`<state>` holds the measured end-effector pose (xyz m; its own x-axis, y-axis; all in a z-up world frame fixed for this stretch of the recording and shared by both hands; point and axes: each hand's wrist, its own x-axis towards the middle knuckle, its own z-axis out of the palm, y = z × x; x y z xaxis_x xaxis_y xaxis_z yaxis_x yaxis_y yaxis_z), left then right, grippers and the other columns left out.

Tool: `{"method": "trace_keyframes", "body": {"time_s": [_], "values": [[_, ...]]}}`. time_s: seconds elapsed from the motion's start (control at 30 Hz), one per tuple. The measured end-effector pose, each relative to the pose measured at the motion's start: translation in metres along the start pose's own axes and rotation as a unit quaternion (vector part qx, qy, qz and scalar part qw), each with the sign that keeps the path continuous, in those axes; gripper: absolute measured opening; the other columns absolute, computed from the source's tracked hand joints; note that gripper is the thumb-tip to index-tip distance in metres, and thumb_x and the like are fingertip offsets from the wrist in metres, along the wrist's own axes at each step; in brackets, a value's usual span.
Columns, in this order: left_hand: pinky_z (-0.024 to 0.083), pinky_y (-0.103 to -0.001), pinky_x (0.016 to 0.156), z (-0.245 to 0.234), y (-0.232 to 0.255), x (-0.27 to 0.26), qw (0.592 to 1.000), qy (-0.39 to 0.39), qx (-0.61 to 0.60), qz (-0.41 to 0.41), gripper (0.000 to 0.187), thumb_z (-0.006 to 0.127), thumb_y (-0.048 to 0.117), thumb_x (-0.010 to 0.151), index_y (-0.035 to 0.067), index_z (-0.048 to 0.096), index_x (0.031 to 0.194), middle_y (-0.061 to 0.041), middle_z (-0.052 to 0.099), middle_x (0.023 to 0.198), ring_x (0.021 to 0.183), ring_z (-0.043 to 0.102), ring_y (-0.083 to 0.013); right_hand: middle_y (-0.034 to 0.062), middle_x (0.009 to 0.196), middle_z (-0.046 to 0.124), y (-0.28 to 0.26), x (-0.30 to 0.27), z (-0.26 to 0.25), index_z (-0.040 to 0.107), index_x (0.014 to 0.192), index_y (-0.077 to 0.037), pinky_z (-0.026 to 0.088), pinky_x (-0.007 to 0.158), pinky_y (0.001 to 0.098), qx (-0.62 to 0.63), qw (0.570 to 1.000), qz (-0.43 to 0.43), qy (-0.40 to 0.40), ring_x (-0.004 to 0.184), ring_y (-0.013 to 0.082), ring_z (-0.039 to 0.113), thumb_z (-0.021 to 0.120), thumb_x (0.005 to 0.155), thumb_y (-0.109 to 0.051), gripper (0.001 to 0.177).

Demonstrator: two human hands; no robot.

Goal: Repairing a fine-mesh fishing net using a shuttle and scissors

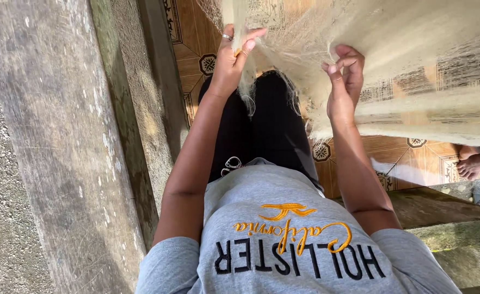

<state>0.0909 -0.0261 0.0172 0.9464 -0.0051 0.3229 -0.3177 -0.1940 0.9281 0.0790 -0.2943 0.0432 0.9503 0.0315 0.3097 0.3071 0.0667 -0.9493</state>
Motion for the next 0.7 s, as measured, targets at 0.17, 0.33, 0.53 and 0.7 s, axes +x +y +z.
{"method": "trace_keyframes", "body": {"time_s": [0.17,0.33,0.53,0.7], "values": [[0.053,-0.040,0.095,-0.011,0.008,-0.030,0.997,-0.006,0.006,-0.079,0.034,0.051,0.034,0.108,0.011,0.070,0.124,-0.010,0.062,0.122,0.111,0.065,-0.0274,0.0065,0.112,0.056,0.013,-0.013,-0.003,0.050,0.102,-0.016,0.055,0.102,0.0396,0.014,0.999,0.019,-0.043,0.113,0.0208,0.059,0.065,0.105,-0.026,0.018],[0.051,-0.022,0.057,-0.032,0.030,-0.071,0.986,0.019,-0.076,-0.145,0.021,0.051,0.023,0.109,0.014,0.066,0.121,-0.004,0.068,0.081,0.058,0.060,-0.0091,0.0052,0.101,0.055,0.004,-0.037,-0.001,0.048,0.107,-0.013,0.057,0.097,0.0393,-0.032,0.995,0.032,-0.092,0.098,0.0211,0.065,0.062,0.108,-0.026,0.019],[0.033,-0.022,0.064,-0.050,0.009,-0.086,0.976,0.187,-0.091,-0.066,0.006,0.071,0.016,0.101,0.016,0.067,0.096,0.005,0.057,0.095,0.071,0.041,-0.0057,0.0016,0.099,0.042,0.008,-0.034,-0.019,0.047,0.125,-0.008,0.046,0.097,0.0254,-0.019,0.992,0.032,-0.117,0.094,0.0086,0.046,0.068,0.105,0.000,0.029],[0.027,-0.020,0.041,-0.075,0.004,-0.100,0.943,0.282,-0.111,-0.139,0.012,0.066,0.028,0.104,0.017,0.061,0.102,0.005,0.053,0.074,0.052,0.035,-0.0046,0.0034,0.100,0.060,0.022,-0.032,-0.046,0.060,0.109,-0.011,0.046,0.074,0.0246,-0.149,0.989,0.007,-0.016,0.085,0.0150,0.053,0.067,0.112,-0.004,0.010]]}}
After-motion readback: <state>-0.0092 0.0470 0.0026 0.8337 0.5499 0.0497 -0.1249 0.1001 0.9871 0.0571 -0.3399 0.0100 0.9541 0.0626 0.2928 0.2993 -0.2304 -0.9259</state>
